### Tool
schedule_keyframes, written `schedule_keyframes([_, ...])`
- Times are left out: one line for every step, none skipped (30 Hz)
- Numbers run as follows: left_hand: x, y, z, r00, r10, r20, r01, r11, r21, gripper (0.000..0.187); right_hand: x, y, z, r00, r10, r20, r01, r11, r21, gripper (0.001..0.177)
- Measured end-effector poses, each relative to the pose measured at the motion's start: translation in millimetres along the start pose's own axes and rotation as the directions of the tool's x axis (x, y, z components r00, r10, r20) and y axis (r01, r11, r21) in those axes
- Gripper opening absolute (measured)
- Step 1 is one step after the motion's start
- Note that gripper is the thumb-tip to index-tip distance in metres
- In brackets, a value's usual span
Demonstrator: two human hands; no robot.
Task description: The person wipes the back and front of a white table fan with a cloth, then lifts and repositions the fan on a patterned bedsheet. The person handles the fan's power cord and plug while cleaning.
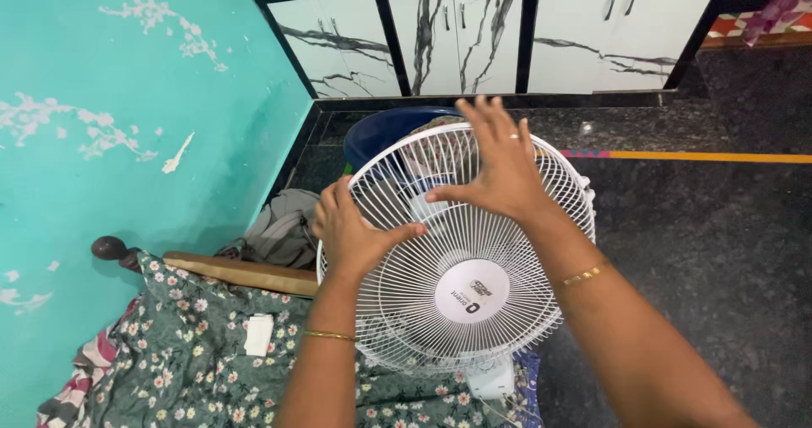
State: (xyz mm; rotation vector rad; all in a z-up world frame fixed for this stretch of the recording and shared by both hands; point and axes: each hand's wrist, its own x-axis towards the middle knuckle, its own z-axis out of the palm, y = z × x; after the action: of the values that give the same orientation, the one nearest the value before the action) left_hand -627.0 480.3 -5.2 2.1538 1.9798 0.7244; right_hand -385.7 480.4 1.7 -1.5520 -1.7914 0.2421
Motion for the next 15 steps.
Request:
schedule_keyframes([0, 1, -1, 1.0, 0.016, 0.001, -0.016, 1.0, -0.004, 0.142, 3, -3, 3, 1.0, 0.009, 0.011, -0.008, 0.998, -0.058, 0.137])
schedule_keyframes([0, 2, -1, 1.0, 0.011, 0.008, -0.011, 1.0, 0.008, 0.142, 4, -5, 5, 1.0, 0.018, 0.022, -0.016, 0.993, -0.115, 0.134])
schedule_keyframes([-2, 3, -1, 1.0, 0.004, 0.012, -0.005, 1.0, 0.017, 0.141, 3, -4, 5, 0.999, 0.026, 0.033, -0.02, 0.984, -0.175, 0.131])
schedule_keyframes([-5, 2, -1, 1.0, -0.002, 0.017, 0.002, 1.0, 0.026, 0.141, 1, -2, 5, 1.0, 0.02, 0.012, -0.018, 0.985, -0.174, 0.129])
schedule_keyframes([-9, 0, 2, 1.0, -0.009, -0.025, 0.01, 0.999, 0.048, 0.139, 0, 0, 5, 1.0, 0.01, -0.008, -0.011, 0.984, -0.176, 0.128])
schedule_keyframes([-18, -4, 6, 0.998, -0.015, -0.068, 0.02, 0.997, 0.07, 0.137, -2, 2, 5, 1.0, 0.001, -0.028, -0.005, 0.984, -0.177, 0.127])
schedule_keyframes([-27, -10, 11, 0.994, -0.019, -0.111, 0.029, 0.995, 0.09, 0.135, -3, 4, 4, 0.999, -0.005, -0.035, -0.002, 0.981, -0.193, 0.128])
schedule_keyframes([-39, -19, 17, 0.983, -0.101, -0.153, 0.097, 0.995, -0.038, 0.133, -3, 6, 4, 0.999, -0.011, -0.041, 0.002, 0.978, -0.209, 0.128])
schedule_keyframes([-53, -32, 23, 0.966, -0.185, -0.181, 0.155, 0.974, -0.164, 0.13, -3, 7, 7, 0.999, -0.013, -0.05, 0.002, 0.975, -0.22, 0.128])
schedule_keyframes([-71, -42, 35, 0.921, -0.334, -0.198, 0.269, 0.917, -0.294, 0.127, -3, 8, 9, 0.999, -0.014, -0.043, 0.004, 0.975, -0.221, 0.128])
schedule_keyframes([-87, -52, 50, 0.859, -0.473, -0.194, 0.363, 0.832, -0.42, 0.124, -2, 11, 10, 0.999, -0.013, -0.04, 0.004, 0.975, -0.22, 0.129])
schedule_keyframes([-100, -60, 68, 0.817, -0.541, -0.201, 0.382, 0.768, -0.514, 0.117, -1, 14, 12, 0.999, -0.012, -0.037, 0.004, 0.976, -0.219, 0.129])
schedule_keyframes([-115, -69, 85, 0.77, -0.608, -0.194, 0.397, 0.694, -0.601, 0.109, -4, 19, 12, 0.999, -0.031, -0.021, 0.027, 0.981, -0.19, 0.13])
schedule_keyframes([-128, -79, 101, 0.763, -0.6, -0.242, 0.333, 0.685, -0.648, 0.109, -6, 25, 13, 0.999, -0.051, -0.006, 0.049, 0.986, -0.161, 0.132])
schedule_keyframes([-136, -87, 116, 0.752, -0.592, -0.291, 0.26, 0.672, -0.694, 0.108, -7, 32, 11, 0.997, -0.075, 0.004, 0.075, 0.988, -0.135, 0.133])
